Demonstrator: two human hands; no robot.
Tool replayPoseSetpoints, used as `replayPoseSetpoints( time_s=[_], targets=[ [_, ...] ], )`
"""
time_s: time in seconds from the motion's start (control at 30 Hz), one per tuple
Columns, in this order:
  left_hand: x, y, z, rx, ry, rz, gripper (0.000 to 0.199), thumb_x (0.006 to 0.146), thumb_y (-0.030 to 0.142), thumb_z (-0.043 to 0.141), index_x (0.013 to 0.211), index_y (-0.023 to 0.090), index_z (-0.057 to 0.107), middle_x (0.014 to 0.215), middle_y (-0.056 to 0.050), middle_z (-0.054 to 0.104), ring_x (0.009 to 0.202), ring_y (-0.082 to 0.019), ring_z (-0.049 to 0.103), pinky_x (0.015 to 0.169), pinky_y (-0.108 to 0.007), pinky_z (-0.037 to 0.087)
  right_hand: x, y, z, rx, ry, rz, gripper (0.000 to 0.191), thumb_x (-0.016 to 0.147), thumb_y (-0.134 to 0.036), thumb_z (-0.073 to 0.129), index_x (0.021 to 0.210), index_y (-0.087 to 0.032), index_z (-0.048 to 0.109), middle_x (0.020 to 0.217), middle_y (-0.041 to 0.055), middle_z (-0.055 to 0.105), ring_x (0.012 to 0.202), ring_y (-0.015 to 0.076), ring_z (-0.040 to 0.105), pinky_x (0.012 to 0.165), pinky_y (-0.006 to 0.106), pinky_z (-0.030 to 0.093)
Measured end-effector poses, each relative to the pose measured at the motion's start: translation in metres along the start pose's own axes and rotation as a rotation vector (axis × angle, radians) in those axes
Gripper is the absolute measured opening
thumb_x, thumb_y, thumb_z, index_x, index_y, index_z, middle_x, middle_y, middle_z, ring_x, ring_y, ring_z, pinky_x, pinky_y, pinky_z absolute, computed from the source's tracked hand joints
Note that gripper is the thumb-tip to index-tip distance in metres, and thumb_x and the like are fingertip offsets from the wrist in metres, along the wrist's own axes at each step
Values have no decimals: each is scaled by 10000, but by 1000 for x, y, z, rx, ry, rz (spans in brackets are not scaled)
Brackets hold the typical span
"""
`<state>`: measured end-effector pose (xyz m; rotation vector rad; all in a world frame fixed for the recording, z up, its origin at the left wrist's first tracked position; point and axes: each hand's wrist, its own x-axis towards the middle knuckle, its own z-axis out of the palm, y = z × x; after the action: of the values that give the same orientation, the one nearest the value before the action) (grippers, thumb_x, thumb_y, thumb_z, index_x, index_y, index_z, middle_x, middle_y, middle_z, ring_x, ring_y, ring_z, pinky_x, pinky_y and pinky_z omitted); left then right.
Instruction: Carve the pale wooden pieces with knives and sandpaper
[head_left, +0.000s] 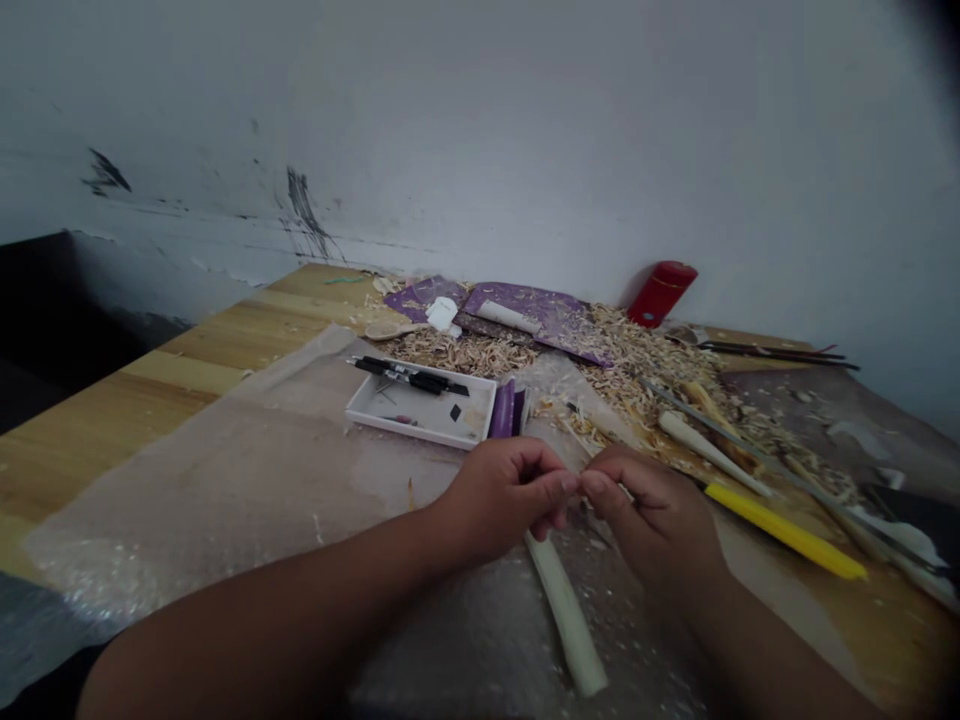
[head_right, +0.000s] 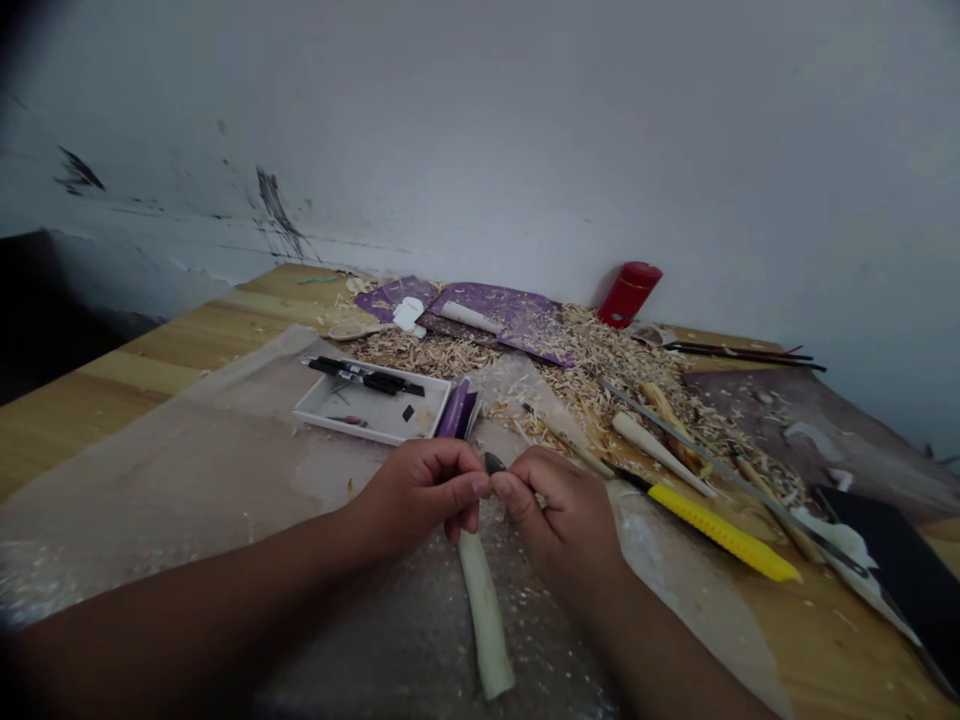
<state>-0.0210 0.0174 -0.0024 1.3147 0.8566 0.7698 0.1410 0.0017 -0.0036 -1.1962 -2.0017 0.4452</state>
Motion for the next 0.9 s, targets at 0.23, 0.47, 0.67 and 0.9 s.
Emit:
replayPoseSetpoints(
  time_s=[0.23,0.47,0.67,0.9],
  targets=[
    [2,-1,-1,-28,-3,2,221,748,344,508,649,147,490,495,32,513,374,-47,435,374,-163,355,3,-1,-1,80,15,-82,69,772,-230,521,713,-205,546,651,-6,545,612,123,516,561,254,399],
    [0,-2,0,-8,2,0,222,745,351,510,658,148,486,499,34,517,373,-45,429,368,-157,344,0,-2,-5,25,32,8,174,785,-266,490,631,-190,514,575,-17,502,540,109,475,503,236,362],
    [1,-1,1,10,5,13,210,749,334,505,651,151,474,501,36,516,381,-49,431,379,-165,351,-1,-3,-8,6,76,42,245,801,-272,464,570,-191,456,523,-29,452,489,97,430,474,225,330],
    [-1,1,0,15,1,9,198,752,318,501,647,152,476,504,37,512,382,-50,431,386,-171,351,1,-4,-6,-48,75,31,291,811,-269,441,532,-186,445,479,-34,412,456,87,400,446,213,301]
  ],
)
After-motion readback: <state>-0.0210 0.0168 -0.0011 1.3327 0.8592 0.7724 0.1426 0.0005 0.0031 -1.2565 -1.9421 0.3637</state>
